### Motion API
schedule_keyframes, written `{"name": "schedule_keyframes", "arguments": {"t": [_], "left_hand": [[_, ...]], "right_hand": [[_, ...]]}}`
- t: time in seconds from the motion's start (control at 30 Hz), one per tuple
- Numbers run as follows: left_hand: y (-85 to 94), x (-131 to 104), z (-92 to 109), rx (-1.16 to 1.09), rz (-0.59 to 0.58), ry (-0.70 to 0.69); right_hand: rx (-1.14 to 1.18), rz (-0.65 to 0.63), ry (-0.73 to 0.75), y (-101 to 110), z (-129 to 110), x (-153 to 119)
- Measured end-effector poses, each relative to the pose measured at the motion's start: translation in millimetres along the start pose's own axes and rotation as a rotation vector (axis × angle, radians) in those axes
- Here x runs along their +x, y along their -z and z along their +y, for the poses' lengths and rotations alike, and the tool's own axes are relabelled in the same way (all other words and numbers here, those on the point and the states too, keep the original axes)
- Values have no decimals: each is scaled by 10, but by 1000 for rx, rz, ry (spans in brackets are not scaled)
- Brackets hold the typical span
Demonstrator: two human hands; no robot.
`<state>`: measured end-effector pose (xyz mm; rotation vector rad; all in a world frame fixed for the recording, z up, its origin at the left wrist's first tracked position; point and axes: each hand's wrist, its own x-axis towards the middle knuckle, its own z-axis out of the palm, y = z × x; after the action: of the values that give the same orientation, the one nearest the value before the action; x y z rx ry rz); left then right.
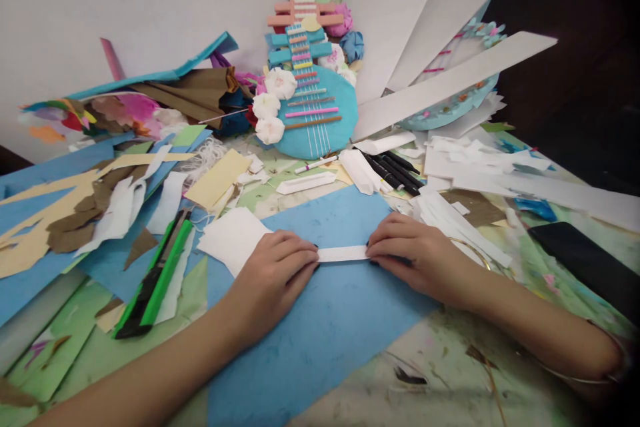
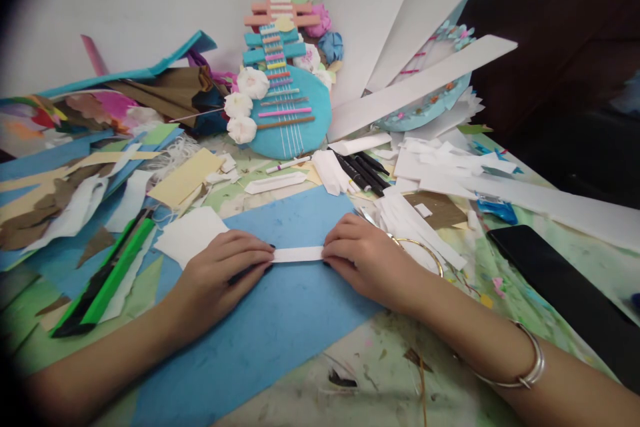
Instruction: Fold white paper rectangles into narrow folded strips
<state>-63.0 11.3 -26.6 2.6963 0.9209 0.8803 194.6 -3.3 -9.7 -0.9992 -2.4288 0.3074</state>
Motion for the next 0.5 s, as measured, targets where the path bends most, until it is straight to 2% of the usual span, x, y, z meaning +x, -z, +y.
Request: {"name": "schedule_keyframes", "arguments": {"t": [0.13, 0.23, 0.4, 0.5], "left_hand": [[32, 58, -17, -109, -68, 196], [43, 106, -7, -111, -99, 301], [23, 155, 28, -26, -110, 363], [23, 158, 36, -4, -126, 354]], "right_hand": [[51, -33, -216, -6, 4, 34], [45, -31, -321, -25, 10, 61], [12, -3, -387, -61, 21, 83], [35, 9, -355, -80, 41, 66]]}}
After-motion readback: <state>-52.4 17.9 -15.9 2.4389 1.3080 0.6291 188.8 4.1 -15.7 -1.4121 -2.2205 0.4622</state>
